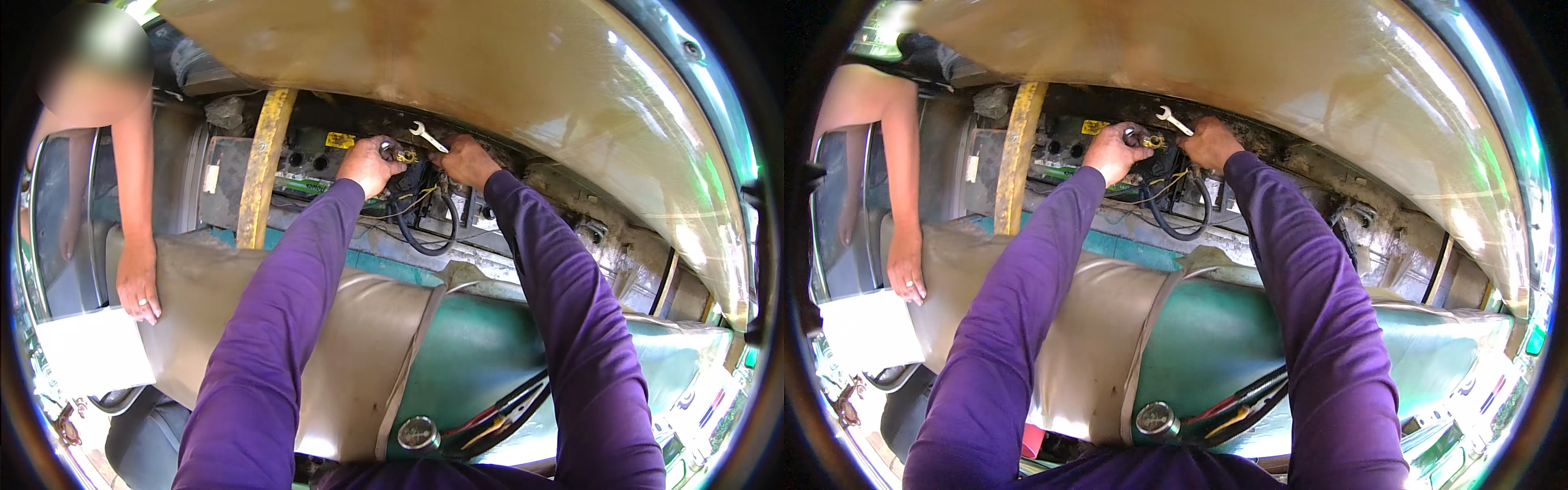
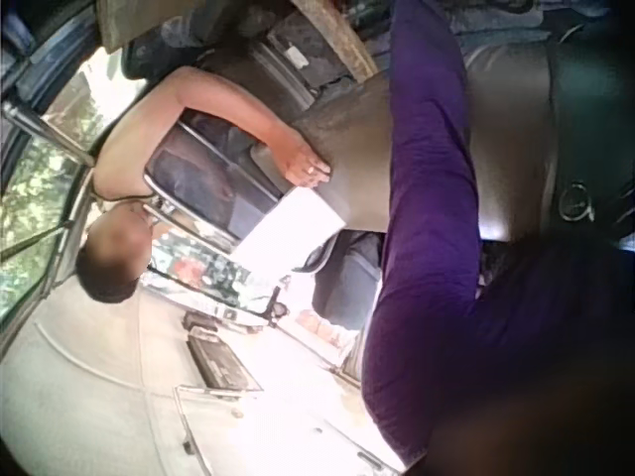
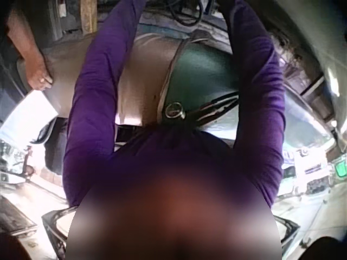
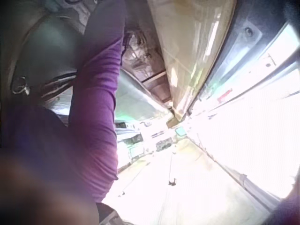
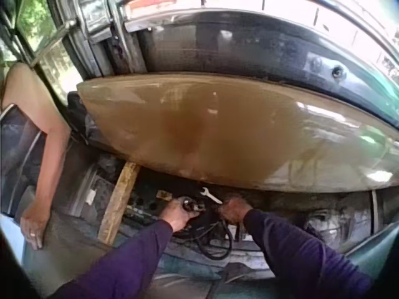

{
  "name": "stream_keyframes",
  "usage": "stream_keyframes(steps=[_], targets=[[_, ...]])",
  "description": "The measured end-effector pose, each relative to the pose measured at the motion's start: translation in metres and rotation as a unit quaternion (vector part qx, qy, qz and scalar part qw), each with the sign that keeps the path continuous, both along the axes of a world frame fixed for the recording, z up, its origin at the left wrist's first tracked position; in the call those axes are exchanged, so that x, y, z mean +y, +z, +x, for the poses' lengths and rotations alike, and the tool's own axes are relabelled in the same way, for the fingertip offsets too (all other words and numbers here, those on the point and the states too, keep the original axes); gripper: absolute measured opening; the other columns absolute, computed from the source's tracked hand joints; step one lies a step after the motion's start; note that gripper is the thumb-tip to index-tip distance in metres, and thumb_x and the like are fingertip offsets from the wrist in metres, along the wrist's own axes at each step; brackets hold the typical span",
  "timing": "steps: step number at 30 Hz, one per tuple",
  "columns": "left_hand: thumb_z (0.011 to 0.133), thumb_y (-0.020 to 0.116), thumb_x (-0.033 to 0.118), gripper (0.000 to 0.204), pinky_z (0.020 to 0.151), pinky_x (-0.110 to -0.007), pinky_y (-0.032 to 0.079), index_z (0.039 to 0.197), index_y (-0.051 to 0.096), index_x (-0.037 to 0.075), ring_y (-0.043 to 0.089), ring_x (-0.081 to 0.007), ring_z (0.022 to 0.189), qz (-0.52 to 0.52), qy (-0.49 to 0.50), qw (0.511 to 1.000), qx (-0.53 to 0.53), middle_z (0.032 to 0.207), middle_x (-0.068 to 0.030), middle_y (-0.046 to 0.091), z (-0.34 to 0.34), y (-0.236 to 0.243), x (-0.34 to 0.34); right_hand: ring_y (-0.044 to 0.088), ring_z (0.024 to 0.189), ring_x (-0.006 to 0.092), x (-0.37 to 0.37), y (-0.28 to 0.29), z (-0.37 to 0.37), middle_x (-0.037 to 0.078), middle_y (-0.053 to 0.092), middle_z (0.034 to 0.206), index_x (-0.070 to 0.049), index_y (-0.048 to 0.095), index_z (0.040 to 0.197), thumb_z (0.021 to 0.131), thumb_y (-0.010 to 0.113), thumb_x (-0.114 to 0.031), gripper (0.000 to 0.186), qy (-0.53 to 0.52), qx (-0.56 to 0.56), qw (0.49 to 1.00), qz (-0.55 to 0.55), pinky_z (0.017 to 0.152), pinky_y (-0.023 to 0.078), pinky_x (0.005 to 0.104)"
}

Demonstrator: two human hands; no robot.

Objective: The person works on the electrical system of a vehicle, using a portable light to illuminate the area. They use pliers and a wrench to manipulate wires and connectors under the dashboard. Another person is visible in the driver's seat.

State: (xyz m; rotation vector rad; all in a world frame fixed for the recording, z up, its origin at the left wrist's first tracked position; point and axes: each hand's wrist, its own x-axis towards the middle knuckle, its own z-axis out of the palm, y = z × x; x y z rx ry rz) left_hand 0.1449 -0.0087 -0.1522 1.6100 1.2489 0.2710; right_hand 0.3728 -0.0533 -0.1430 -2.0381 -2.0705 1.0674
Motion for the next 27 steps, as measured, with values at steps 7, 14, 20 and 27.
stream_keyframes(steps=[7,14,20,27], targets=[[0.081,0.085,0.018,0.036,0.082,-0.038,0.056,0.115,0.074,0.008,0.071,-0.0262,0.086,0.001,-0.039,0.995,0.087,0.095,-0.0133,0.076,0.014,-0.009,0.003,0.067,0.106,0.0464,0.019,-0.029,-0.003,0.033,0.069,0.107,0.009,0.072,0.105,0.095,0.069,-0.051,0.061,-0.08,0.088,0.99,-0.073,0.095,0.052,0.0486],[0.082,0.084,0.019,0.041,0.089,-0.04,0.056,0.12,0.073,0.008,0.074,-0.0306,0.097,0.0,-0.034,0.995,0.098,0.101,-0.0144,0.078,0.018,-0.024,0.005,0.066,0.107,0.0471,0.023,-0.057,-0.007,0.034,0.068,0.11,0.009,0.073,0.103,0.09,0.072,-0.042,0.053,0.165,-0.079,0.981,0.07,0.096,0.054,0.0483],[0.081,0.084,0.017,0.041,0.088,-0.04,0.056,0.119,0.073,0.007,0.074,-0.0296,0.094,-0.032,-0.013,0.997,0.074,0.1,-0.0141,0.078,0.013,-0.034,0.007,0.065,0.101,0.0484,0.022,-0.072,-0.01,0.032,0.067,0.102,0.005,0.074,0.105,0.092,0.07,-0.04,0.047,-0.027,0.021,0.999,0.01,0.093,0.053,0.0498],[0.08,0.085,0.022,0.048,0.091,-0.043,0.056,0.124,0.071,0.008,0.073,-0.0352,0.1,0.011,-0.035,0.99,0.14,0.103,-0.0168,0.077,0.013,-0.033,0.005,0.067,0.104,0.0482,0.018,-0.08,-0.008,0.032,0.07,0.102,0.007,0.074,0.101,0.086,0.074,-0.037,0.047,0.117,-0.014,0.991,0.062,0.094,0.054,0.0496]])
